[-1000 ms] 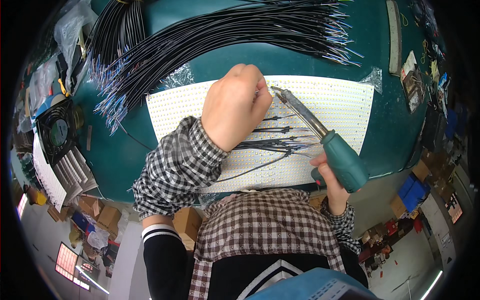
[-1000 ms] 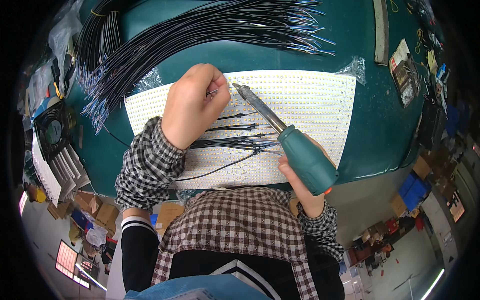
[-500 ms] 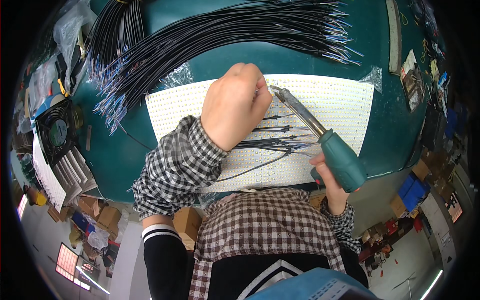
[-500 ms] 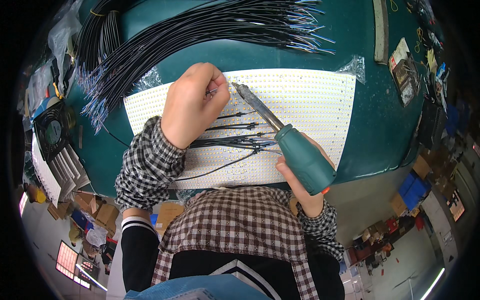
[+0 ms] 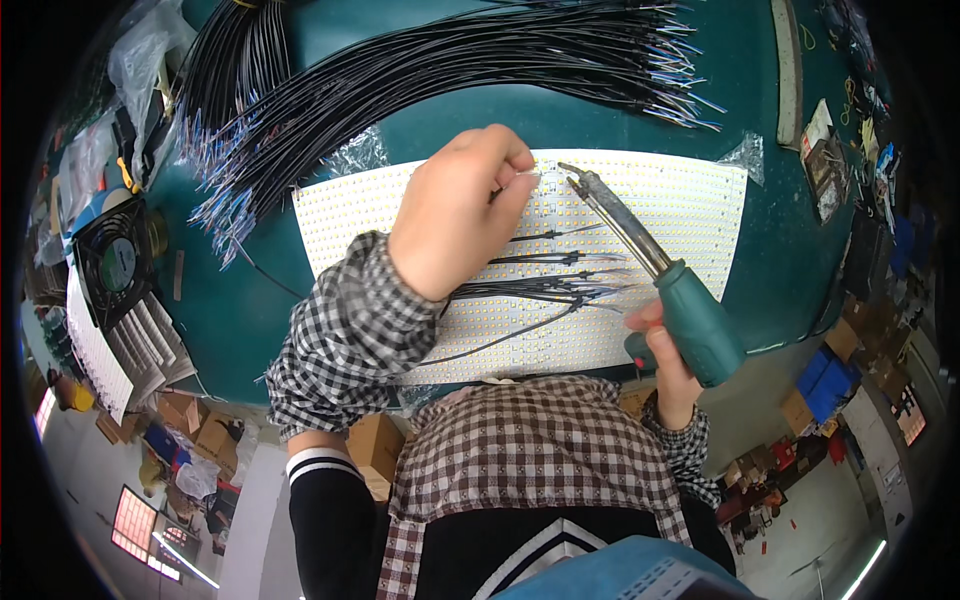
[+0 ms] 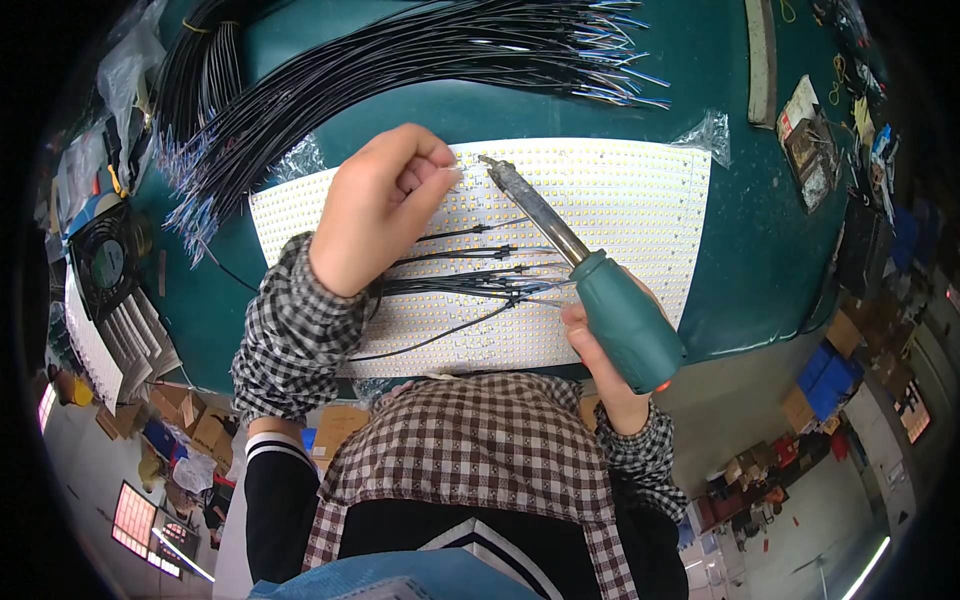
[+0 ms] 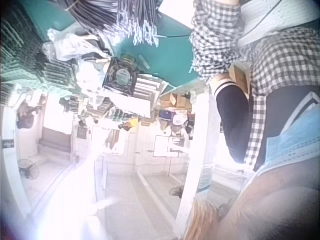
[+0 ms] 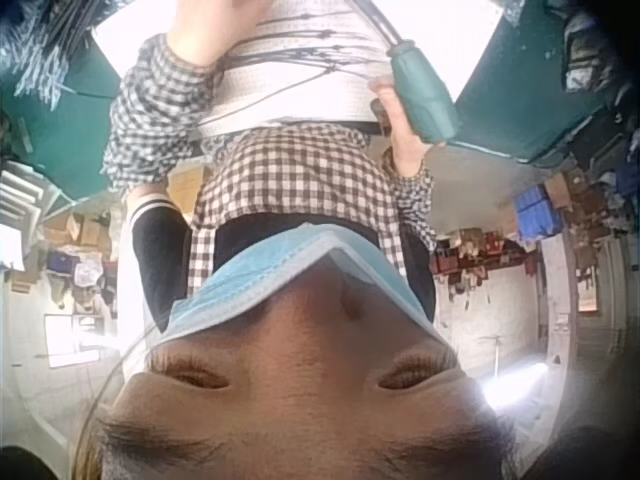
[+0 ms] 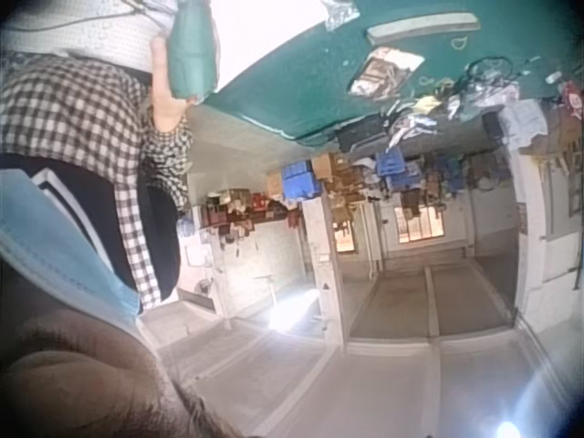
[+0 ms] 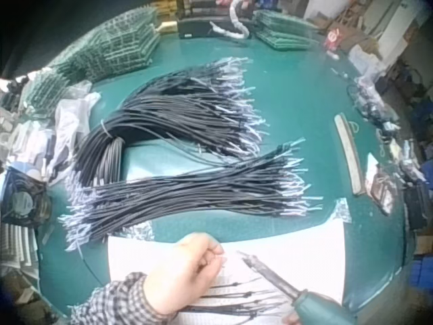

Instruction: The person uses a soldering iron to attach black wires to a large white LED panel. They hold the wires with one hand and apply the soldering iron with the other, working systematically across the panel's surface.

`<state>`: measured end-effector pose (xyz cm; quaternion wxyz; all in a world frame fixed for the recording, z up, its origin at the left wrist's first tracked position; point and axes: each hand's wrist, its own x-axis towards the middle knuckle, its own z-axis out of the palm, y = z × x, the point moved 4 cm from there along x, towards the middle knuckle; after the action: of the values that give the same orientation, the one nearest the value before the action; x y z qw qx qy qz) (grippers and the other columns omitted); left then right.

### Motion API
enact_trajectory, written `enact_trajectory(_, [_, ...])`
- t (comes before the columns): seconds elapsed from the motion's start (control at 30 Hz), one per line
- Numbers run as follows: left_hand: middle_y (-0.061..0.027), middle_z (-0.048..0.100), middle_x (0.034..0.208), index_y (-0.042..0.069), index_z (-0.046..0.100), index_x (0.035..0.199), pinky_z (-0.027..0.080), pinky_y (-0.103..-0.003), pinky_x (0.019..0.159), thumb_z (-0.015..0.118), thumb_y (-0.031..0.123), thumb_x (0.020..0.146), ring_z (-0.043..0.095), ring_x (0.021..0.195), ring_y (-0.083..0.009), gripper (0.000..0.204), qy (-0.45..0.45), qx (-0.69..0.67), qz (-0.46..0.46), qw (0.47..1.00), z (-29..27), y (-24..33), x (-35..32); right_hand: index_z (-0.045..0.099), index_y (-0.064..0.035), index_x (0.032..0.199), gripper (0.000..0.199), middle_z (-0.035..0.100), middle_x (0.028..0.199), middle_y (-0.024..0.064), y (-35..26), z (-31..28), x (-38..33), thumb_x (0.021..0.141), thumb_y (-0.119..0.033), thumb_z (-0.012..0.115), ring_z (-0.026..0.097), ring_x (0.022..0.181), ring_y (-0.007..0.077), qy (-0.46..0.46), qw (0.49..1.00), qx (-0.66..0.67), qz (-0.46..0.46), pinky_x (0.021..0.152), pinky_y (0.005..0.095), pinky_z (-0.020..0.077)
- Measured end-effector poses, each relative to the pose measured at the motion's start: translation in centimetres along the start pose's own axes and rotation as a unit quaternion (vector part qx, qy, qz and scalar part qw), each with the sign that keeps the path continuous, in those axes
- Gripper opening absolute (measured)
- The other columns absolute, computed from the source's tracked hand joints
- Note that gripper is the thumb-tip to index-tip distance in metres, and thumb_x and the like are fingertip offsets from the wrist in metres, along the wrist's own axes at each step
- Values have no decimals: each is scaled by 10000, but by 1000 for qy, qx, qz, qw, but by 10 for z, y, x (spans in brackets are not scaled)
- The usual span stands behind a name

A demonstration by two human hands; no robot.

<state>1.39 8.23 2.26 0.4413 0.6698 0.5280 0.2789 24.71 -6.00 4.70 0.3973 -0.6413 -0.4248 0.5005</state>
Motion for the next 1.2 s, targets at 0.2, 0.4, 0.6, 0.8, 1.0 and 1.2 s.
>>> enact_trajectory(0.2, [-60, 674, 850, -32, 659, 959, 519, -205, 664, 697, 5, 888, 650, 737, -83, 89, -72, -28, -33, 996, -10, -4, -1, 450, 63, 1356, 516, 695, 1091, 196, 7, -3, 0, 900, -10, 679, 701, 973, 256, -27, 998, 65, 8, 847, 379, 589])
enact_trajectory(0.4, [-47, 682, 828, -31, 679, 952, 523, -211, 632, 689, 14, 900, 645, 700, -79, 69, -70, 15, -9, 997, -12, 2, 3, 445, 60, 1368, 519, 694, 1110, 202, 8, -4, 1, 906, -15, 670, 699, 977, 249, -33, 998, 50, 11, 847, 377, 588])
enact_trajectory(0.6, [-41, 673, 787, -16, 689, 937, 515, -209, 615, 680, 10, 901, 639, 681, -76, 46, -116, -35, -93, 988, -9, -10, 9, 430, 53, 1388, 539, 673, 1160, 209, 9, -4, 1, 910, -22, 667, 681, 1045, 269, -33, 996, 79, 13, 844, 381, 593])
enact_trajectory(0.8, [-25, 668, 784, -19, 683, 918, 494, -200, 597, 691, 31, 904, 607, 653, -55, 52, -70, 39, 22, 997, -12, 5, 10, 419, 42, 1405, 556, 669, 1172, 200, 10, -5, -2, 910, -17, 665, 667, 1099, 295, -24, 996, 83, 13, 860, 392, 591])
enact_trajectory(1.0, [-29, 628, 743, -37, 670, 915, 478, -228, 572, 722, 45, 872, 568, 633, -56, 106, -118, -93, -41, 988, -8, -10, 9, 419, 44, 1403, 549, 665, 1171, 194, 8, -6, -1, 911, -3, 659, 661, 1112, 313, -37, 997, 67, 0, 862, 405, 592])
enact_trajectory(1.2, [-40, 611, 735, -26, 655, 877, 479, -238, 576, 709, 38, 857, 554, 624, -87, 86, -59, 82, 72, 992, -6, 1, 12, 412, 44, 1405, 558, 660, 1183, 202, 12, -6, -2, 907, 4, 660, 660, 1116, 319, -35, 997, 73, 3, 864, 409, 591])
